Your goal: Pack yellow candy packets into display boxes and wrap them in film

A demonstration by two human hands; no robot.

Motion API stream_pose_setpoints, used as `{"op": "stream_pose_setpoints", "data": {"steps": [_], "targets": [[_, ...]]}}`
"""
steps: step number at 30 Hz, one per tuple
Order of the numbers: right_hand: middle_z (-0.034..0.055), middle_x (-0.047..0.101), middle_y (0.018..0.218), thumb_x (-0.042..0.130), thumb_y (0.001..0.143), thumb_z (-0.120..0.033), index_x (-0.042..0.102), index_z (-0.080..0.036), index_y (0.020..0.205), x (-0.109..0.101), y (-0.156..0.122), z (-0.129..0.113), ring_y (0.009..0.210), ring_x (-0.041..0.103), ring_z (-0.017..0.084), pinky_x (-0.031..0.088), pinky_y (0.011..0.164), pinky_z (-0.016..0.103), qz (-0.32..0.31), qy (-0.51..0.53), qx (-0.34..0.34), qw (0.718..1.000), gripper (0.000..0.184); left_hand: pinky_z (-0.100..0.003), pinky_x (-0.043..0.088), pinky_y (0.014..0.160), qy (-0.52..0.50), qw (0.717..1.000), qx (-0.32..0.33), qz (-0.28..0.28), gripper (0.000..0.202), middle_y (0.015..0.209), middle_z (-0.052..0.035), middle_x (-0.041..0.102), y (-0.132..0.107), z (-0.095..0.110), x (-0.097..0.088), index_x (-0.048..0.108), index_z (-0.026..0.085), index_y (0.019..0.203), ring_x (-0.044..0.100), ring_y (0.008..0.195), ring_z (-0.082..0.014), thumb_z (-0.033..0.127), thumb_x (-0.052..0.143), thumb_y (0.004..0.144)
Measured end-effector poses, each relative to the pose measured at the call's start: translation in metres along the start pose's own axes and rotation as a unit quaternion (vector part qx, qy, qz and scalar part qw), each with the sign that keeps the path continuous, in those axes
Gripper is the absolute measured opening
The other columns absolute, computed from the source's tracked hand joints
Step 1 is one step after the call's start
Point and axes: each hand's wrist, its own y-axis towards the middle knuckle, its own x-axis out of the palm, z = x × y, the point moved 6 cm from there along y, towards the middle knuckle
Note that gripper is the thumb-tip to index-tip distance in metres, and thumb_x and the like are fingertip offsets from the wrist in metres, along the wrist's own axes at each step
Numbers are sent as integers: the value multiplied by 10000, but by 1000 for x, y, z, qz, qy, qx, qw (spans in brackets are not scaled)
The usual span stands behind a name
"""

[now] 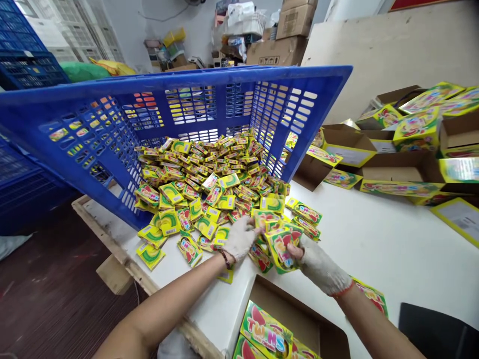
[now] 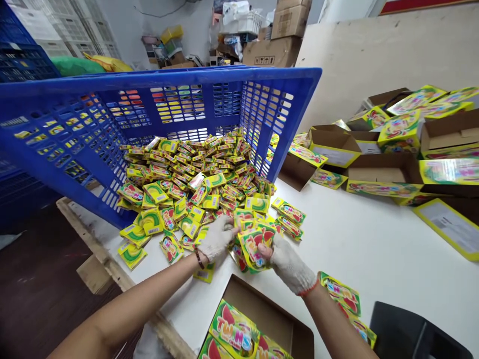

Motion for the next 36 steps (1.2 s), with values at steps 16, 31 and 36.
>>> {"op": "stream_pose_setpoints", "data": {"steps": [16,31,36], "targets": [[119,701,1043,619,764,-259,636,-193,1071,-47,-62,31,953,675,278,526,875,398,21,-484,27,875,315,-387,466,988,21,994,102,34,220,1031,-87,636,29,13,-7,591,190,1100,593,1052,-235,250,429,963],[194,458,1433,765,680,-369,553,-211,1389,-68,-121,64,1350,422,400,376,1087,566,176,-489,43,853,757,-260,494,691,-115,941,113,-297,179,712,36,548,14,81,171,542,179,868,558,711,-145,67,533,729],[179,509,1270,762,638,-305,505,-144,1385,-68,-97,80,1188,535,337,462,1025,481,210,-449,60,866,806,-362,486,968,-119,942,135,-282,237,1078,-67,649,11,77,173,548,176,1108,602,1030,-211,274,471,907]]}}
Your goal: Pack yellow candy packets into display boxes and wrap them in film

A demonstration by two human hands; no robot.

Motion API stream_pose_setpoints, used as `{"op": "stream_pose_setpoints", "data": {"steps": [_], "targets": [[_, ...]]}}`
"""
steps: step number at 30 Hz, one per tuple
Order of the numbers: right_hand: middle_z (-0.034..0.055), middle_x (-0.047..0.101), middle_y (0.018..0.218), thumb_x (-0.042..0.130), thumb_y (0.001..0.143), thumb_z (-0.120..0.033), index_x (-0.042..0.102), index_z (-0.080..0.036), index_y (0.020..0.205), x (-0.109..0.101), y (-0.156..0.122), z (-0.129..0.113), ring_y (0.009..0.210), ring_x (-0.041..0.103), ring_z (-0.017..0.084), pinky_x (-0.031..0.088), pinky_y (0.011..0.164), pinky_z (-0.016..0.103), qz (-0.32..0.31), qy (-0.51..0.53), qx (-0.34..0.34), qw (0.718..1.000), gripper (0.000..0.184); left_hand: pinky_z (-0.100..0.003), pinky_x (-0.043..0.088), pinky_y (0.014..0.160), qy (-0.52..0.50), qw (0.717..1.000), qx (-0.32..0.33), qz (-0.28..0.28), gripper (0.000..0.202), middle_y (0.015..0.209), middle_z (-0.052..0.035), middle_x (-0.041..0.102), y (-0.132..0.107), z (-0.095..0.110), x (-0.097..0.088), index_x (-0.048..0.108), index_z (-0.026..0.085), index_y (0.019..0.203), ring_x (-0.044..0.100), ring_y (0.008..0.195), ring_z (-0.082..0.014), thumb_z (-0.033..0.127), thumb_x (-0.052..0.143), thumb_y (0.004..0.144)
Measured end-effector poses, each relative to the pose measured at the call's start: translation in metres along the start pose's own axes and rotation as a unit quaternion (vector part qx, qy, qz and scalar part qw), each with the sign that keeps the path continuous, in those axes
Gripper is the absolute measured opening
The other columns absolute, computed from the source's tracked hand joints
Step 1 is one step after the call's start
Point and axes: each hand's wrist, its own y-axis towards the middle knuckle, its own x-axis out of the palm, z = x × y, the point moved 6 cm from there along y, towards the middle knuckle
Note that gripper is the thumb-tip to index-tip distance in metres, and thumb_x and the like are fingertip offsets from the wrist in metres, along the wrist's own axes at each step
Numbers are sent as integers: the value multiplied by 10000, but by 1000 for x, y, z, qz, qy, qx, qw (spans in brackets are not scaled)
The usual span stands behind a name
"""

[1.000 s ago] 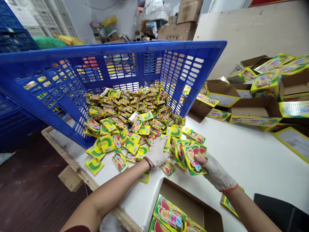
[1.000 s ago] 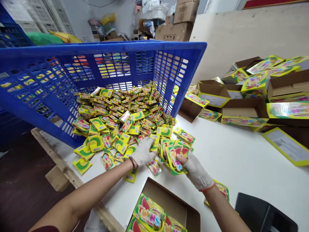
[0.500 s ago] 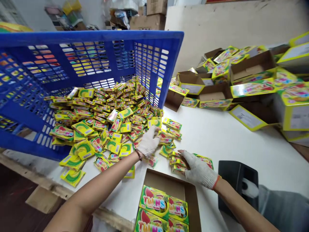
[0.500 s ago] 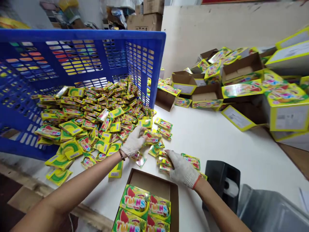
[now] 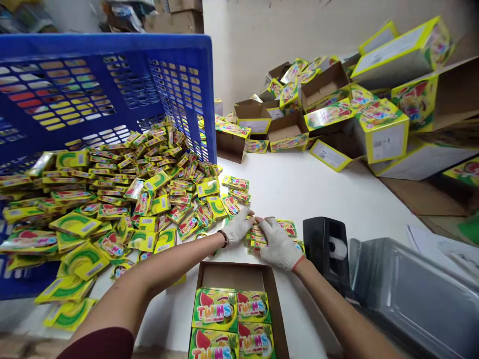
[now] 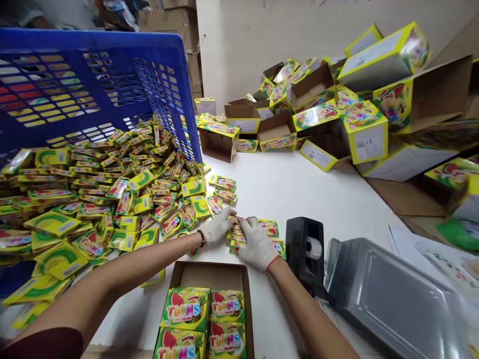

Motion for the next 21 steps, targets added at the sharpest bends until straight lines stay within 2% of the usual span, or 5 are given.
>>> {"op": "stream_pose_setpoints", "data": {"steps": [5,9,12,16,21], "targets": [[173,501,1278,790,640,-346,407,-151,1443,4,9,1,1222,527,346,441,1069,508,69,76,5,995,911,-438,376,1126,22,999,26,37,321,1271,-120,600,4,-1,-4,537,170,1212,534,1223,-257,274,484,913],[177,363,1513,720,752,-389,115,-265,1559,20,-12,16,1422,373,384,380,1137,547,154,135,-16,979,1017,-399,434,1084,9,999,50,19,298,1288,-128,603,2,-6,5,559,157,1181,562,1214,-241,282,436,940],[180,359,1514,715,753,-423,36,-272,1568,30,-20,17,1437,328,432,349,1147,593,196,108,-41,974,1071,-379,482,1026,-3,998,68,10,319,1220,-123,635,-4,-8,13,552,151,1185,608,1137,-225,331,400,971],[214,445,1386,751,696,-429,190,-169,1547,30,-12,12,1314,448,426,403,1081,603,189,65,-61,978,1052,-422,498,996,6,997,73,20,337,1149,-132,647,-7,-9,16,548,138,1170,621,1078,-243,363,383,981],[220,482,1312,782,657,-463,511,-133,1343,21,6,7,1254,470,406,426,1053,561,68,26,-21,997,808,-439,510,977,39,998,58,12,339,1141,-138,638,2,-1,13,537,126,1205,616,1062,-251,336,438,959]]}}
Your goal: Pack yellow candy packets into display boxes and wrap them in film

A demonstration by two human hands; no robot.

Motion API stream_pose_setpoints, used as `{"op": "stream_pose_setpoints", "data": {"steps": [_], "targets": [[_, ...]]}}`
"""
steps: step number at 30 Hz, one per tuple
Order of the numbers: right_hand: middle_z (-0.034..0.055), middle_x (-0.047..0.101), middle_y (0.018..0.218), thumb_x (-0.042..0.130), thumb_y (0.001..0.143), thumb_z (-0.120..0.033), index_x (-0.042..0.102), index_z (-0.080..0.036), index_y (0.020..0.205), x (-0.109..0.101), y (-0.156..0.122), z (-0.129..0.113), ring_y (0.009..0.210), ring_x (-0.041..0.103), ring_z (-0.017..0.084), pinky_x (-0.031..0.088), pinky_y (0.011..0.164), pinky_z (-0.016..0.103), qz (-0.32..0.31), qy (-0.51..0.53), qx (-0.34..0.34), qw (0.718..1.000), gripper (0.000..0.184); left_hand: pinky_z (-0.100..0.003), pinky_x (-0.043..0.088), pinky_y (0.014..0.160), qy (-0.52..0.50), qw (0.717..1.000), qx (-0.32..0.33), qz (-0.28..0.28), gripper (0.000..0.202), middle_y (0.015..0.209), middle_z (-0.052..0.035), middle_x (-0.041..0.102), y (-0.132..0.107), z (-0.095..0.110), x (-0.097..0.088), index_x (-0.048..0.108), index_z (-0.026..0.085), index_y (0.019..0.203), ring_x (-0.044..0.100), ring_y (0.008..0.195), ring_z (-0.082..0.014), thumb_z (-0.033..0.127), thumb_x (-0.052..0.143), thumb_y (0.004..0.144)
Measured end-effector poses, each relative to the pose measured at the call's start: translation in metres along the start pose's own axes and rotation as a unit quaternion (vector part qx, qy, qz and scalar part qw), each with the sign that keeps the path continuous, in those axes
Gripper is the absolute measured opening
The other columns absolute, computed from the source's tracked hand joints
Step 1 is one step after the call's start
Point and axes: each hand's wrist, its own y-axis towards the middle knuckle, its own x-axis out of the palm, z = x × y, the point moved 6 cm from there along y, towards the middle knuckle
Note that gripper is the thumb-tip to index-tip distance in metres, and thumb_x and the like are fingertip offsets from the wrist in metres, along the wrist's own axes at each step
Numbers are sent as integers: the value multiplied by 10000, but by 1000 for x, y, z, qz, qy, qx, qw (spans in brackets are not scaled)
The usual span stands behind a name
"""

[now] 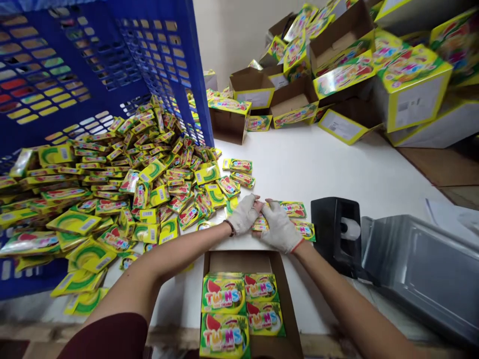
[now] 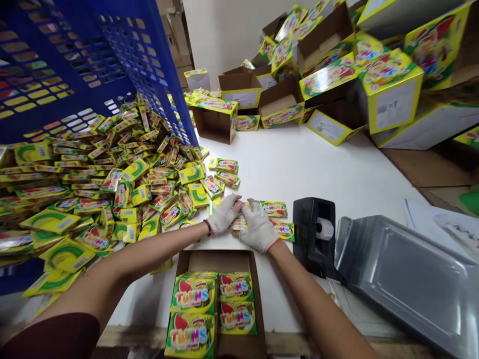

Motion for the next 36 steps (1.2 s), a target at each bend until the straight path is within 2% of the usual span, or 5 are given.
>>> {"op": "stream_pose_setpoints", "data": {"steps": [8,15,24,30,36], "targets": [[114,635,1117,786,563,-627,534,-222,1250,-72,-2,2,997,649,325,553,876,486,85,297,234,922,836,-373,493,931,139,980,126,68,189,970,-71,618,-87,80,-82,594,184,858,577,981,-206,263,464,971],[112,709,1160,860,517,-655,567,-268,1281,-49,-67,-85,996,706,309,566,872,434,-297,624,205,694,905,-427,542,811,365,923,114,-42,111,956,-86,642,-234,85,-44,630,163,945,579,896,-258,233,560,894],[114,640,1297,816,642,-541,669,-215,1279,-23,-44,-94,1195,606,350,506,1038,470,-267,338,96,898,731,-490,473,1092,329,921,188,96,268,1114,-112,705,-257,68,-34,635,131,1114,625,1122,-271,238,498,911],[120,698,1254,659,774,-620,649,-192,1319,4,-45,-101,1106,672,328,553,970,485,-387,348,148,841,693,-446,494,1093,337,903,231,130,287,1069,-123,743,-267,65,-27,665,88,1082,680,1055,-244,242,492,912],[108,733,1185,656,765,-597,675,-185,1271,16,-38,-106,1042,692,309,568,918,457,-363,315,147,865,653,-448,516,1071,338,900,238,139,281,1060,-133,753,-267,62,-25,674,92,1056,690,1056,-245,246,494,905]]}}
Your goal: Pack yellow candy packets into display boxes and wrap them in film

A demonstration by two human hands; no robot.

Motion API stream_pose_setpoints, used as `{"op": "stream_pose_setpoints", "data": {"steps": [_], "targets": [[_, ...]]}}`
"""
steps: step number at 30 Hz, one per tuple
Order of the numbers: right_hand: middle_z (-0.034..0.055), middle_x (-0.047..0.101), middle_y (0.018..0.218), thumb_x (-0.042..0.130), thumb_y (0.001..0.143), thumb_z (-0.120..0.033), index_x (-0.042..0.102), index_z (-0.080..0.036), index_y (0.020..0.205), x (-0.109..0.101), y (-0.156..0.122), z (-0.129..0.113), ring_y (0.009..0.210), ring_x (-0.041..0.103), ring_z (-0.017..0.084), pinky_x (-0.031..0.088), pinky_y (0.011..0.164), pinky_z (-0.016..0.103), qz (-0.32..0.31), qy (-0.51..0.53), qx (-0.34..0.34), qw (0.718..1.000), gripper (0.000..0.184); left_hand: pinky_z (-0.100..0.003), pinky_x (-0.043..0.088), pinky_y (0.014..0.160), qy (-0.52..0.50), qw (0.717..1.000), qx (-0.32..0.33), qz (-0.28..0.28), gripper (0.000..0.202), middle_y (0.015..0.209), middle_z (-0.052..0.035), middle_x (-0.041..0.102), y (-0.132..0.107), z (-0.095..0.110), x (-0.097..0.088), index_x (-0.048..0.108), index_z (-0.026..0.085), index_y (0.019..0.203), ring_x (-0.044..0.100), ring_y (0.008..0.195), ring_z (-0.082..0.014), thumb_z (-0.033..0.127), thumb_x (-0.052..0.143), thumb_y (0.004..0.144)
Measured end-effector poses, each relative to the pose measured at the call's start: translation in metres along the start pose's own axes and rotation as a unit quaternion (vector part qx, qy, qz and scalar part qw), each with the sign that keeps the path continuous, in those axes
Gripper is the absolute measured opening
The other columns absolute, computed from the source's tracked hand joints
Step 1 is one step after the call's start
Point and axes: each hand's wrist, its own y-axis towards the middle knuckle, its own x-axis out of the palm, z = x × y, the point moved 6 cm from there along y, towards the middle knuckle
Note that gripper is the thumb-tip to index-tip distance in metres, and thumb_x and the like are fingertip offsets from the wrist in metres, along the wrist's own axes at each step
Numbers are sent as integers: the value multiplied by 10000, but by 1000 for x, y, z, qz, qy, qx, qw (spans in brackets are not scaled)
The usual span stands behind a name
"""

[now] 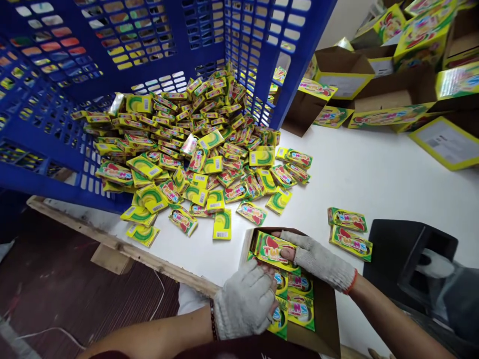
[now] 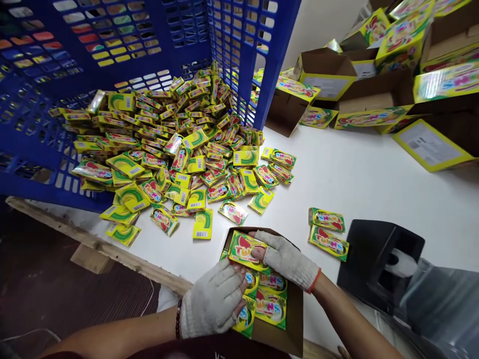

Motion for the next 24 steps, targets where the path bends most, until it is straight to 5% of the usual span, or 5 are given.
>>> {"op": "stream_pose_setpoints", "data": {"steps": [5,10,16,19,24], "targets": [[46,778,1036,625,815,-519,719,-269,1176,6,0,-3,914,713,272,561,817,391,40,-101,37,993,449,-463,533,1052,-5,1000,1,-22,304,1088,-145,749,-3,-1,6,672,100,1072,690,1065,-247,255,454,927],[56,765,967,577,814,-466,705,-255,1092,4,-1,-9,884,702,273,533,752,363,102,-143,54,983,372,-462,544,1022,-12,1000,-3,24,305,1063,-146,745,-1,-2,1,671,85,1057,677,1053,-252,252,451,926],[63,750,950,556,794,-495,666,-217,1009,5,-1,2,902,690,270,528,788,384,112,-84,82,987,368,-392,587,725,-68,996,-37,-46,196,841,-97,665,31,-14,-14,641,156,841,631,797,-219,230,472,909],[78,745,1019,576,763,-541,629,-202,1084,4,-15,11,938,684,281,536,816,405,177,-53,66,981,470,-444,581,817,-21,995,-61,-76,181,978,-128,670,36,-21,-13,650,135,984,618,916,-252,223,510,911],[78,735,1122,604,754,-529,540,-233,1268,20,-33,23,1004,695,290,557,830,395,229,-19,50,972,597,-489,557,948,9,999,-40,-16,211,1127,-161,670,27,-20,-11,670,142,1015,599,1045,-268,210,491,926]]}}
